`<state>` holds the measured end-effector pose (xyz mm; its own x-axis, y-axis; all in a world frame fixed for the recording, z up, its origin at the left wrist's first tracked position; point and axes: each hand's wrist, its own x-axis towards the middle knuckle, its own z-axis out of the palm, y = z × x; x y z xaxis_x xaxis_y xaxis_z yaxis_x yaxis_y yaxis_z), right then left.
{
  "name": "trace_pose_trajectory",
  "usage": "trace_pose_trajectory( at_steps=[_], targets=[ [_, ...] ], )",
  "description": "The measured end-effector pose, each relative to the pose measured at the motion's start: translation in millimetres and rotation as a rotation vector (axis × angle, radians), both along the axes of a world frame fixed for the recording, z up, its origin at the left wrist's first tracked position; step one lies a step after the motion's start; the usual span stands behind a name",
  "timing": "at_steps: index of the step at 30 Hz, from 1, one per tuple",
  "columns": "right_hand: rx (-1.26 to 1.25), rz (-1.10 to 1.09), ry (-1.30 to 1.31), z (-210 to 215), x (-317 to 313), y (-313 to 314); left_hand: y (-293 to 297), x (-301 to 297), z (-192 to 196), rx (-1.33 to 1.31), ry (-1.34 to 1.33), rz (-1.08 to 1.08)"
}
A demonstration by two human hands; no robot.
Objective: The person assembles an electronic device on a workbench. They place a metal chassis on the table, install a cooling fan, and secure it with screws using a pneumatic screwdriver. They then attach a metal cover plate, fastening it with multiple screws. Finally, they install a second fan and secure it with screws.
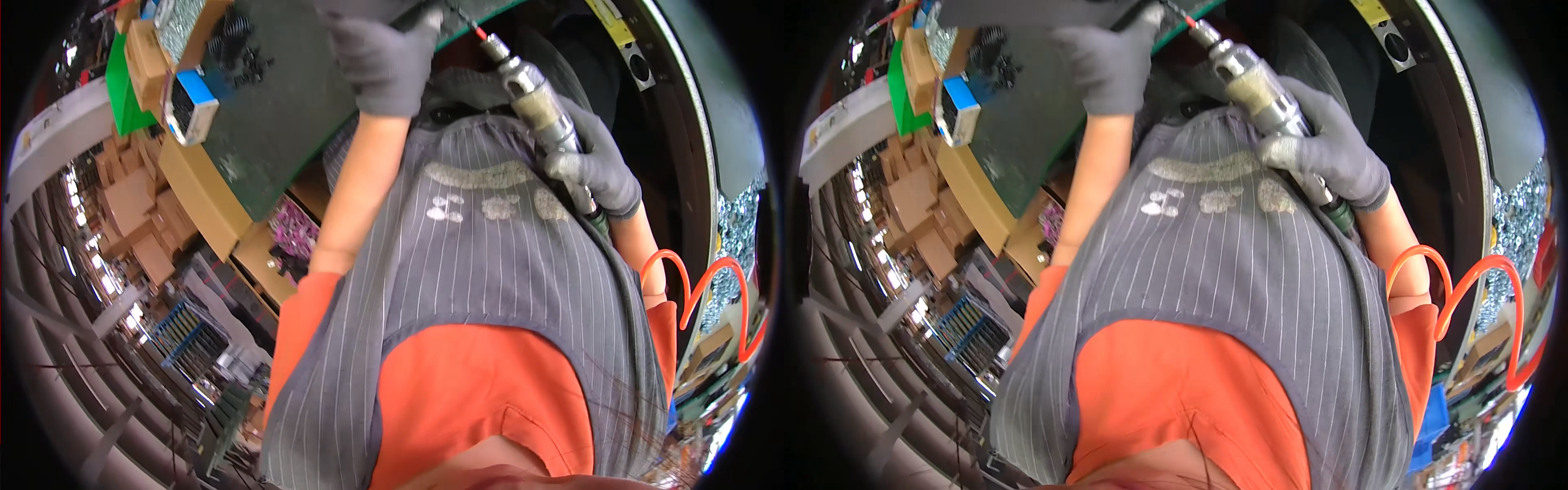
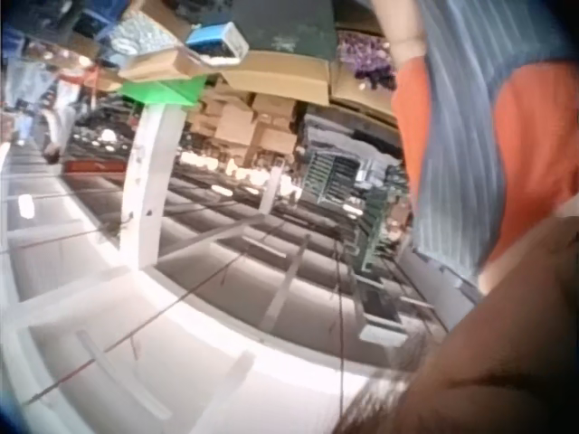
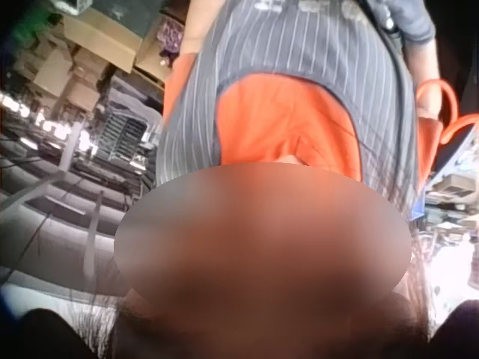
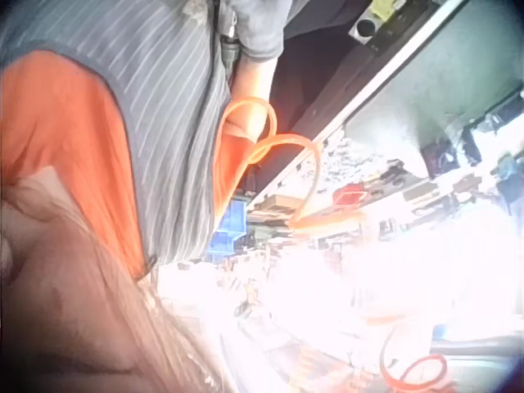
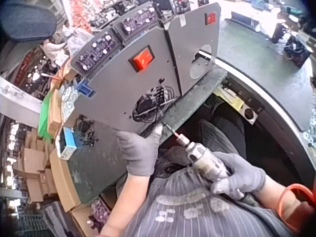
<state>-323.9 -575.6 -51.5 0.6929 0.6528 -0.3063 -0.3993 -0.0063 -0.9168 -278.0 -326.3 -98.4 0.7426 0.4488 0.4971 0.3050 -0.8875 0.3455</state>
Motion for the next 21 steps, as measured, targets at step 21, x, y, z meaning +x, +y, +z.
trace_pose_trajectory(
  at_steps=[21],
  targets=[
    [0.12, 0.039, -0.089, 14, 0, 16, 48, 15, 34, -0.171, -0.098, -0.637]
  ],
)
